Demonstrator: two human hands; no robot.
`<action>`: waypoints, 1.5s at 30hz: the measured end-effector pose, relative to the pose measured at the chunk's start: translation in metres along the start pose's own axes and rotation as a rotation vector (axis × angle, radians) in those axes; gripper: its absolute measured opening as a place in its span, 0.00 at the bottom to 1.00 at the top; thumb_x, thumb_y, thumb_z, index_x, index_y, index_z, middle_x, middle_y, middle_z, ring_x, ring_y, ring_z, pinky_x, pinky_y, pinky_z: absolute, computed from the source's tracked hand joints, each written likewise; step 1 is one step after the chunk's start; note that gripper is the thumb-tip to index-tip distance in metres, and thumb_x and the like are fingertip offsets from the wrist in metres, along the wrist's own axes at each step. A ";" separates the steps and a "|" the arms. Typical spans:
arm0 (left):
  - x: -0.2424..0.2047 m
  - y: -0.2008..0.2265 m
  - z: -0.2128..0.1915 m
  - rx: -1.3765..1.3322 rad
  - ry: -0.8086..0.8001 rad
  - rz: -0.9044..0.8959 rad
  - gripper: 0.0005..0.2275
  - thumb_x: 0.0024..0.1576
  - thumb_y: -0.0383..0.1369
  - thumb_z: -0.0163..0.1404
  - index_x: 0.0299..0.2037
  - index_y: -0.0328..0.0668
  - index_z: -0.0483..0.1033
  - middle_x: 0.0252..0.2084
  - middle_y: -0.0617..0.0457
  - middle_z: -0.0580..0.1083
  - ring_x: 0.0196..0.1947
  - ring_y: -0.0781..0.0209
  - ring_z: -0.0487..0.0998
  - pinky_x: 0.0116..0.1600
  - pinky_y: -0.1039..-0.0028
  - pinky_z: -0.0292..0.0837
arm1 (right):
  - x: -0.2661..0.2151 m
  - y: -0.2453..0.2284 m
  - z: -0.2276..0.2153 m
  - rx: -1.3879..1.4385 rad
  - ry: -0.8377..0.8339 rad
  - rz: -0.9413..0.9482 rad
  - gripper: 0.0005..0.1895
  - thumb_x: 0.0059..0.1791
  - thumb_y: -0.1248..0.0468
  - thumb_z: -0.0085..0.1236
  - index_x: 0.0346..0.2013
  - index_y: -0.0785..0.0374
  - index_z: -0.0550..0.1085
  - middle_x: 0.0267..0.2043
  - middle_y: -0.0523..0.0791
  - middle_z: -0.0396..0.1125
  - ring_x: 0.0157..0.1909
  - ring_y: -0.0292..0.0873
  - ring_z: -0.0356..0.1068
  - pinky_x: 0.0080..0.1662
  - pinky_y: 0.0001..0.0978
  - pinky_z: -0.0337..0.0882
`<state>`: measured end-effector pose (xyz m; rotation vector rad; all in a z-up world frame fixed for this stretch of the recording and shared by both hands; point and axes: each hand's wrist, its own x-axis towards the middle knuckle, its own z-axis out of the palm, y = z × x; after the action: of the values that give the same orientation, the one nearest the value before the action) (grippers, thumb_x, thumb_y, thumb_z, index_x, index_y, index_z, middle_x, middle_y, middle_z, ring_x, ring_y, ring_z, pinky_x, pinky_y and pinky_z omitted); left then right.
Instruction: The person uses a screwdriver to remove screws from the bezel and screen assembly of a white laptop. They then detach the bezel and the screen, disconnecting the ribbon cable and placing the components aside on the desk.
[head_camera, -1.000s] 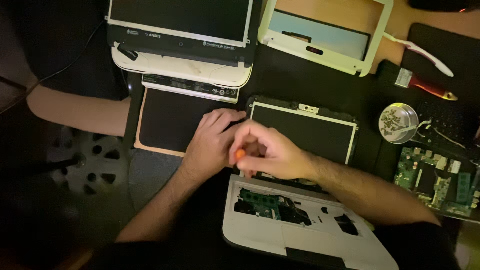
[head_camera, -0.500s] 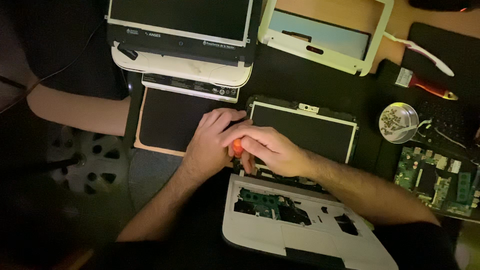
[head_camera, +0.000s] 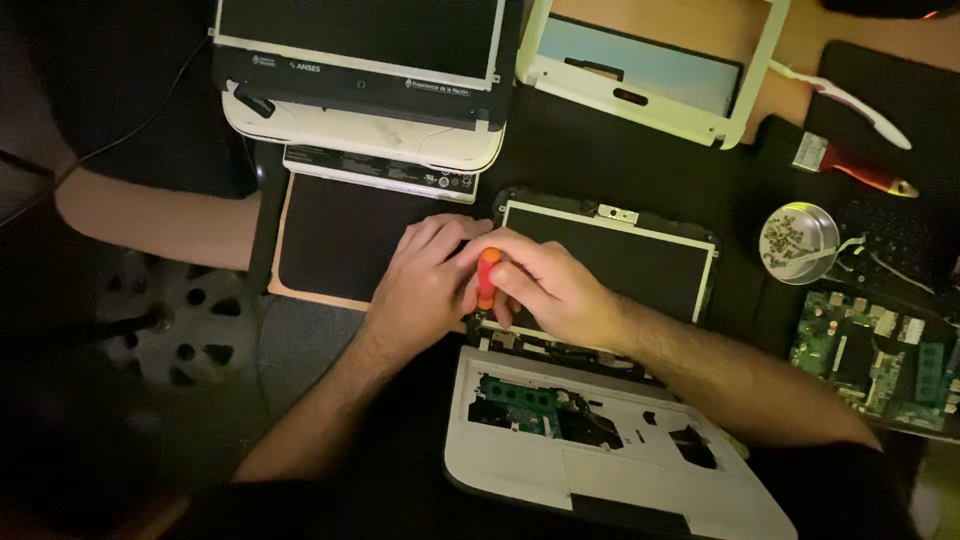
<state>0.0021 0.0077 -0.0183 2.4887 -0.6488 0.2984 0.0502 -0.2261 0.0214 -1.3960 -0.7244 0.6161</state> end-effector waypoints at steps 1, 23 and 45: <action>0.000 0.002 -0.003 -0.001 -0.001 0.002 0.17 0.72 0.35 0.57 0.70 0.50 0.84 0.53 0.51 0.75 0.59 0.37 0.80 0.65 0.47 0.76 | -0.001 -0.007 -0.001 -0.001 0.002 0.000 0.22 0.73 0.54 0.42 0.70 0.67 0.76 0.46 0.53 0.86 0.29 0.40 0.83 0.38 0.34 0.81; 0.011 0.016 0.001 -0.033 0.050 -0.047 0.13 0.70 0.25 0.66 0.62 0.51 0.94 0.62 0.54 0.85 0.68 0.43 0.85 0.67 0.52 0.78 | -0.226 -0.030 -0.162 -0.879 0.955 0.139 0.12 0.72 0.69 0.67 0.64 0.74 0.74 0.47 0.59 0.84 0.45 0.63 0.87 0.56 0.54 0.84; 0.020 0.022 -0.012 -0.098 0.044 0.030 0.08 0.75 0.21 0.59 0.59 0.32 0.90 0.66 0.41 0.83 0.67 0.38 0.85 0.69 0.47 0.79 | -0.229 -0.017 -0.088 -0.687 0.847 0.377 0.24 0.73 0.66 0.43 0.38 0.62 0.82 0.41 0.44 0.75 0.44 0.45 0.73 0.59 0.42 0.70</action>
<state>0.0069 -0.0093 0.0079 2.3745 -0.6675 0.3237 -0.0312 -0.4586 0.0155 -2.2394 0.0462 -0.0116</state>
